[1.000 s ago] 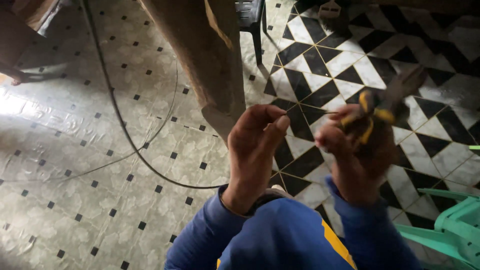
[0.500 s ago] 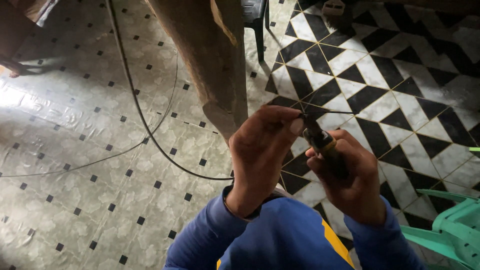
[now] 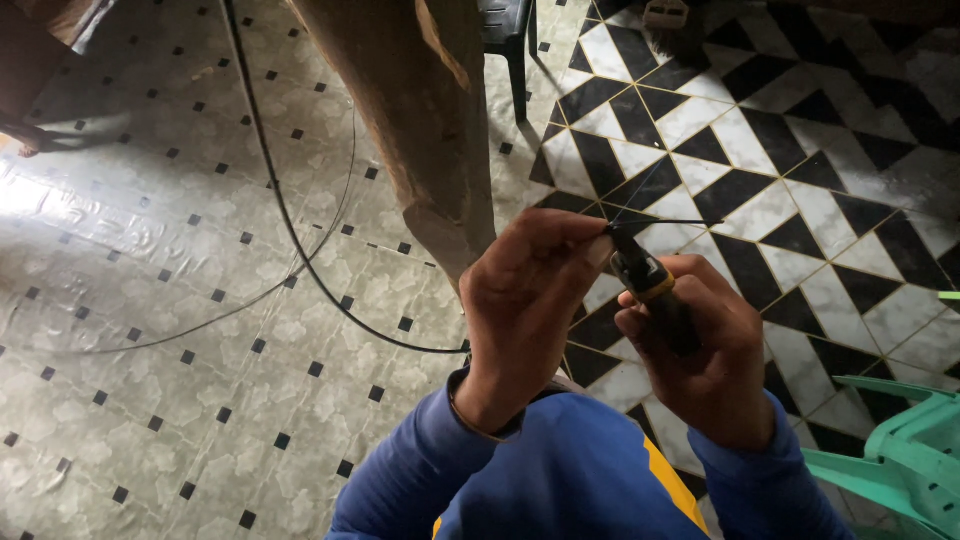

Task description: The recorder is connecting and securing electrical wires, likely for an installation or repair.

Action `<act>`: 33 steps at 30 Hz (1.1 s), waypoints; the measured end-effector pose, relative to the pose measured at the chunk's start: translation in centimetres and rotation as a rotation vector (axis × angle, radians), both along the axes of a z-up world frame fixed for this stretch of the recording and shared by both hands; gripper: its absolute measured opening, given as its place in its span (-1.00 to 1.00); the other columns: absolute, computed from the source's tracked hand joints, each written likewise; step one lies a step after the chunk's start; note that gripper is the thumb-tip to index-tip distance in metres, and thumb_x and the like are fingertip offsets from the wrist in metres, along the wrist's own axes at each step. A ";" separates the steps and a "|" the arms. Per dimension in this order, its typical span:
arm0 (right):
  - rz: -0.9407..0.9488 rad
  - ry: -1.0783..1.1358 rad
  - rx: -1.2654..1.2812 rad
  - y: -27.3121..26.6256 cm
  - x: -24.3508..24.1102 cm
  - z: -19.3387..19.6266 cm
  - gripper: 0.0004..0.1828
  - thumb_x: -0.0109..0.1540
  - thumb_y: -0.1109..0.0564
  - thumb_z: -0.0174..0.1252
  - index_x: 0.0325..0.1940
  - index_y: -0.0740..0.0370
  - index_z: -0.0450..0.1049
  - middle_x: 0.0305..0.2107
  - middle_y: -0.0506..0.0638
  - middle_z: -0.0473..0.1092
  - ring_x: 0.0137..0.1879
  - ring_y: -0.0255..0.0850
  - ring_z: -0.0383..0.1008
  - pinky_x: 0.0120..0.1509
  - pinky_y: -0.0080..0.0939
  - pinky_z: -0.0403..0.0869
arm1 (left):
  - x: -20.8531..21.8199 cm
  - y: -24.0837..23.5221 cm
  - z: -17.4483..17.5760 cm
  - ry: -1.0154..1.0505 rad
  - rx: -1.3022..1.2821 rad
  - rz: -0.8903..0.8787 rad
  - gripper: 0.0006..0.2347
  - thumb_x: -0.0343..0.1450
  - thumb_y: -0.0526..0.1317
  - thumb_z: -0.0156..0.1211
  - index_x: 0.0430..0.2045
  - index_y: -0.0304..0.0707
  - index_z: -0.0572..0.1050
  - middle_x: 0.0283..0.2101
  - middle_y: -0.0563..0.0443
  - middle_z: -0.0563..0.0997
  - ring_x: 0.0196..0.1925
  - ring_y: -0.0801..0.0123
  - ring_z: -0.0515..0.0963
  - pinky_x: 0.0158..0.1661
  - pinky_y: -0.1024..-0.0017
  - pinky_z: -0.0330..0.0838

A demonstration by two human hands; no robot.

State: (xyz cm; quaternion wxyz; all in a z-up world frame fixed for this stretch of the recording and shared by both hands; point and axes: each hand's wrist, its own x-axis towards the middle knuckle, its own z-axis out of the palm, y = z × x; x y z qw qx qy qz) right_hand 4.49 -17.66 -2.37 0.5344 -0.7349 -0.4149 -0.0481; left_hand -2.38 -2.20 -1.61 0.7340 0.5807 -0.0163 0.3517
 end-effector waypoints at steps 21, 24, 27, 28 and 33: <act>-0.021 -0.093 -0.018 -0.7 -1.2 0.2 -0.85 0.23 0.23 0.33 -0.25 0.27 0.45 -0.22 0.04 0.45 -0.30 -0.31 0.44 -0.24 -0.33 0.38 | -1.0 -0.8 -0.5 -0.045 0.045 0.048 -0.94 0.58 -0.53 0.18 -0.13 -0.49 0.52 -0.11 0.00 0.59 -0.08 0.57 0.60 -0.05 0.62 0.52; -0.028 -0.034 -0.029 -0.7 -1.1 -0.3 -0.83 0.21 0.22 0.34 -0.28 0.28 0.44 -0.28 0.03 0.42 -0.38 -0.32 0.35 -0.31 -0.33 0.30 | -1.1 -0.9 -0.4 -0.028 0.023 0.051 -0.93 0.58 -0.51 0.19 -0.10 -0.46 0.52 -0.14 0.02 0.60 -0.09 0.58 0.61 -0.06 0.63 0.52; 0.006 -0.092 0.008 -0.7 -1.3 -0.5 -0.85 0.27 0.20 0.30 -0.22 0.26 0.44 -0.27 0.00 0.40 -0.26 -0.33 0.38 -0.20 -0.34 0.33 | -1.0 -1.1 -0.5 0.012 -0.008 0.051 -0.90 0.56 -0.49 0.21 -0.08 -0.43 0.53 -0.15 0.04 0.63 -0.11 0.60 0.60 -0.09 0.64 0.52; 0.004 -0.040 0.009 -0.7 -1.4 -0.6 -0.85 0.26 0.19 0.30 -0.24 0.27 0.45 -0.30 -0.01 0.39 -0.30 -0.34 0.35 -0.25 -0.34 0.30 | -0.9 -1.2 -0.5 0.006 -0.049 0.031 -0.89 0.55 -0.48 0.21 -0.08 -0.42 0.53 -0.14 0.04 0.63 -0.08 0.59 0.61 -0.07 0.63 0.52; 0.007 0.041 0.048 -0.7 -1.6 -1.7 -0.87 0.31 0.17 0.26 -0.20 0.28 0.48 -0.36 -0.03 0.38 -0.31 -0.36 0.34 -0.25 -0.35 0.30 | -0.5 -1.5 -0.9 -0.015 -0.153 -0.028 -0.89 0.56 -0.46 0.20 -0.07 -0.40 0.52 -0.12 0.04 0.63 -0.04 0.58 0.60 -0.01 0.62 0.52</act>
